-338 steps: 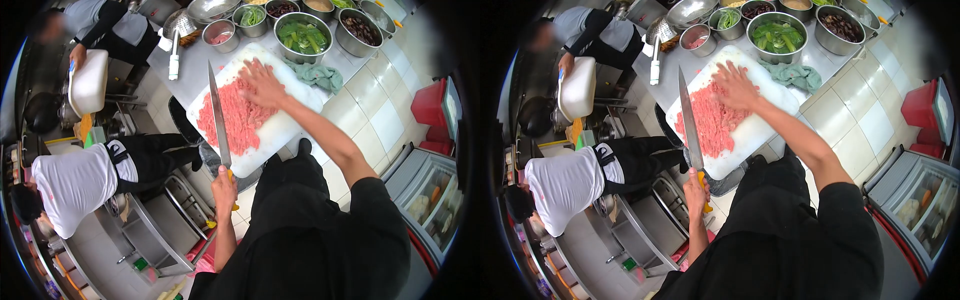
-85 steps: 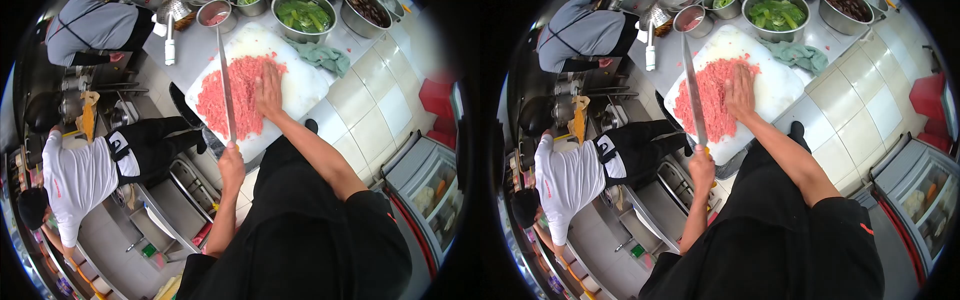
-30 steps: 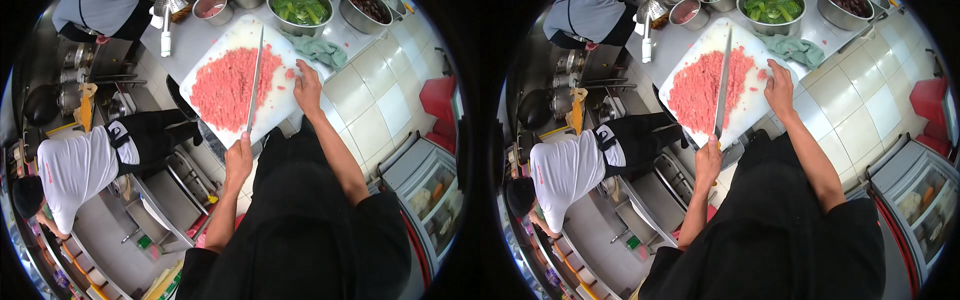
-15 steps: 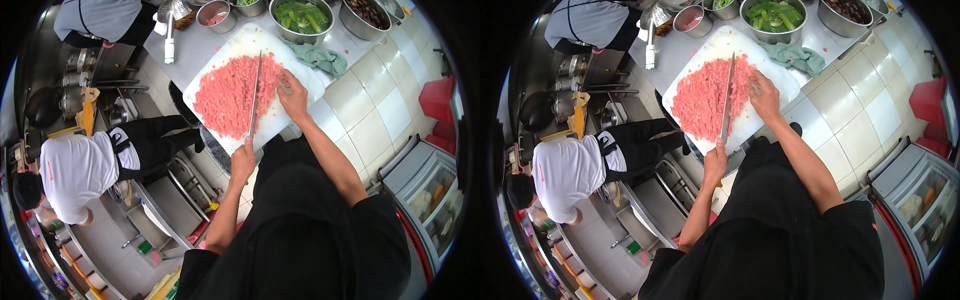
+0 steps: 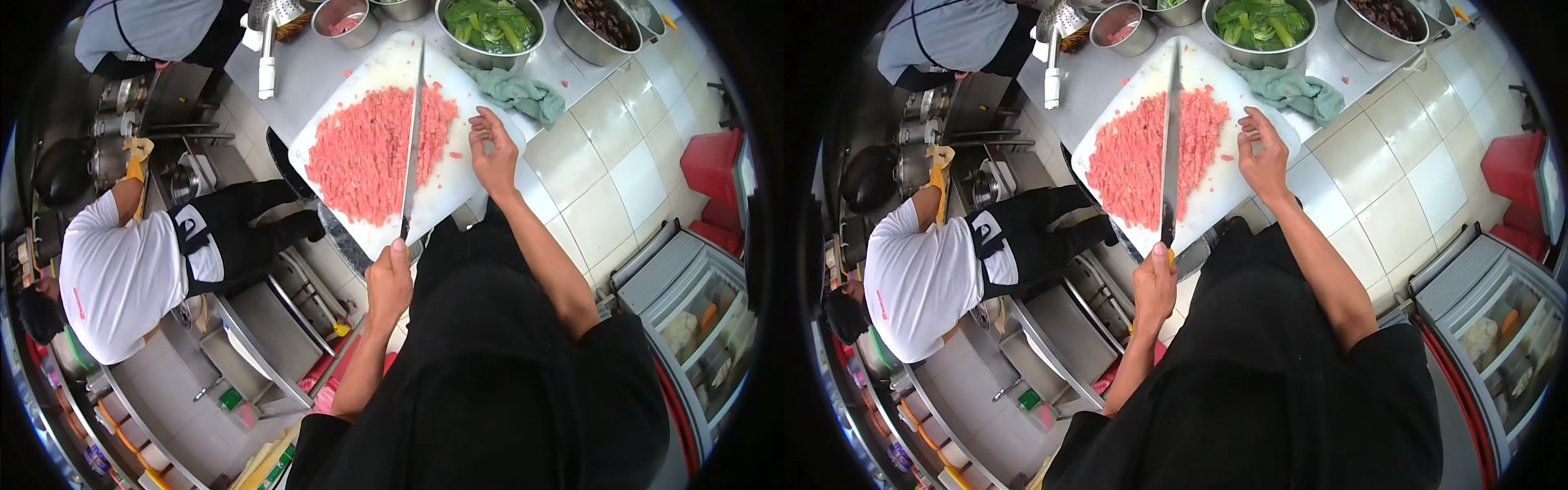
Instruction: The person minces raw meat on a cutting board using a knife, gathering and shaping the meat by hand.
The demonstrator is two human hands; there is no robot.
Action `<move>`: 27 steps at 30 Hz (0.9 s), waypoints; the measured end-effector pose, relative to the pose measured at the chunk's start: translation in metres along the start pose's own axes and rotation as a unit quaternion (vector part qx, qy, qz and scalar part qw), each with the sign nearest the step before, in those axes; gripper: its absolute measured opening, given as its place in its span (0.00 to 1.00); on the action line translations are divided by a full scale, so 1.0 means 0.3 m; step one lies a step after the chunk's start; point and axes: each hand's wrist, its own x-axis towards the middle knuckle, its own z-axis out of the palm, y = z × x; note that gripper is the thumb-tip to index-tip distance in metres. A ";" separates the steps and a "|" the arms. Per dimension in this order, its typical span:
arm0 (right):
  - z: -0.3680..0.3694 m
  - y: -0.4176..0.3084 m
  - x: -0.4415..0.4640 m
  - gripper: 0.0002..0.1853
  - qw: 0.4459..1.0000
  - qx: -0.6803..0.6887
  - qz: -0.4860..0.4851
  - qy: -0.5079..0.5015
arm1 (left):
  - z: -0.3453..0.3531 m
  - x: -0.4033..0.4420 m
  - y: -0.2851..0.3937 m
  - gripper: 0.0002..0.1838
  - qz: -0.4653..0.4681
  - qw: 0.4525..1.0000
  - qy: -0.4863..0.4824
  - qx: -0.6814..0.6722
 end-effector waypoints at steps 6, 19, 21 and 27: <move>-0.006 0.039 -0.033 0.25 0.999 0.017 -0.034 0.014 | 0.079 0.032 -0.101 0.33 -0.022 0.995 -0.031 0.087; -0.478 0.261 0.561 0.18 0.916 -0.395 -0.040 0.052 | 0.045 -0.024 -0.023 0.33 -0.027 0.999 0.036 0.008; -0.493 0.287 0.596 0.16 0.919 -0.389 -0.064 -0.014 | 0.097 -0.020 -0.071 0.36 -0.022 0.997 0.076 -0.012; -0.500 0.299 0.588 0.11 0.925 -0.359 -0.112 -0.058 | 0.065 -0.045 -0.031 0.40 -0.113 0.993 0.040 -0.001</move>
